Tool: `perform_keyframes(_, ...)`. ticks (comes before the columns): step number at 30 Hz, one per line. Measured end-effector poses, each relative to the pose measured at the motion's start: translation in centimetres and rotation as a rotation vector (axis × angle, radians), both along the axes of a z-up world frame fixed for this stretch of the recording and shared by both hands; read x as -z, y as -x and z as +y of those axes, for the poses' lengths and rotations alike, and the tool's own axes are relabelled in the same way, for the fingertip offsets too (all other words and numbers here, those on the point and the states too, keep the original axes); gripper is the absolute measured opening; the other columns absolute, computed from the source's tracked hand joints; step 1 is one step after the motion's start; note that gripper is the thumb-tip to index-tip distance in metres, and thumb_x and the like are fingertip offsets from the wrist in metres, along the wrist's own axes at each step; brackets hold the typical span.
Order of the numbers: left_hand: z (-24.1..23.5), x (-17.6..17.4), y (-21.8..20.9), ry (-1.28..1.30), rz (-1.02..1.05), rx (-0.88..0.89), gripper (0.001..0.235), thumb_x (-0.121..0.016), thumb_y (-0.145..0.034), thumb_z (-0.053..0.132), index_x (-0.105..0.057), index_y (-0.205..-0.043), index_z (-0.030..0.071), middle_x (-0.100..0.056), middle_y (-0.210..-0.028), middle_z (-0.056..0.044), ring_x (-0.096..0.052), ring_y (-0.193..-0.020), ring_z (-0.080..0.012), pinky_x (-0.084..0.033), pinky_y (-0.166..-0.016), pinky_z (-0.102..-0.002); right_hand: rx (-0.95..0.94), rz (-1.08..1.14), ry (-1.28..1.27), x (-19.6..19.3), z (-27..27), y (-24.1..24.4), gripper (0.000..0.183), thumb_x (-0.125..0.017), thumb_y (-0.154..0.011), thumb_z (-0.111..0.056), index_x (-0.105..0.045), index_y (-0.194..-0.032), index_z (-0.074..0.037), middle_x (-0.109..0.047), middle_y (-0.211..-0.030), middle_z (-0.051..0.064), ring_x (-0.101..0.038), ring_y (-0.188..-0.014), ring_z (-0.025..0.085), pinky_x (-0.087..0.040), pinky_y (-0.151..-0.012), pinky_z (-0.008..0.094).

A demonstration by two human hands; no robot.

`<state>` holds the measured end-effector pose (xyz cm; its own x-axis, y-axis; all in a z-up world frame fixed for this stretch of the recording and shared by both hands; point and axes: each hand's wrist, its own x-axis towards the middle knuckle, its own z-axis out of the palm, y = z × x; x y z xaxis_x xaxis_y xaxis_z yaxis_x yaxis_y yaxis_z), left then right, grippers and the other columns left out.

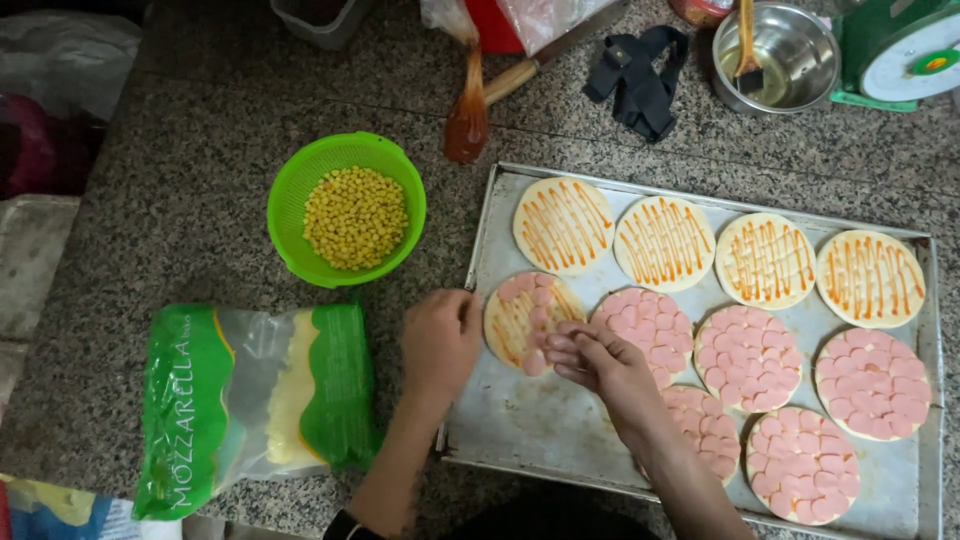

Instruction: The person places slices of processed meat onto small pizza bases arranged on a baking tray. They then move to the stove and use chopsticks to flip dough rings frying in a pan of oil.

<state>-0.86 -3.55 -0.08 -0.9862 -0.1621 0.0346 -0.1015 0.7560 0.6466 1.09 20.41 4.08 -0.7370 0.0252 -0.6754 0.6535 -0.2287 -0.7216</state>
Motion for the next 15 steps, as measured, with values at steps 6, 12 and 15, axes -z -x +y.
perform_keyframes(6, 2.1, 1.5, 0.3, 0.066, -0.086, 0.197, 0.038, -0.062, -0.116, 0.039, -0.069, -0.087, 0.015, -0.072, -0.085, -0.006, -0.067, -0.083, -0.036, -0.044, -0.08, -0.054, 0.03, -0.089, 0.043, -0.7, 0.1, 0.2, 0.035, -0.06, -0.114, -0.013, -0.076, -0.137, 0.008, -0.085, -0.122, 0.031, -0.081, -0.106, 0.038, -0.065, -0.103, 0.045)
perform_keyframes(12, 2.3, 1.7, 0.6, 0.234, 0.006, 0.092, 0.052, -0.064, -0.116, 0.046, -0.07, -0.076, 0.014, -0.07, -0.072, -0.007, -0.065, -0.069, -0.0343, -0.043, -0.075, -0.053, 0.067, -0.119, -0.002, -2.1, -0.2, 0.2, 0.038, -0.059, -0.115, -0.013, -0.076, -0.135, 0.014, -0.084, -0.124, 0.032, -0.081, -0.116, 0.038, -0.065, -0.106, 0.044)
perform_keyframes(15, 2.5, 2.1, 0.4, 0.285, 0.047, 0.04, 0.038, -0.075, -0.106, 0.038, -0.076, -0.077, 0.015, -0.075, -0.075, -0.009, -0.069, -0.074, -0.0367, -0.045, -0.076, -0.055, 0.067, -0.112, 0.014, -0.6, 0.3, -0.1, 0.035, -0.061, -0.114, -0.014, -0.075, -0.134, 0.011, -0.085, -0.123, 0.03, -0.082, -0.115, 0.037, -0.066, -0.102, 0.043)
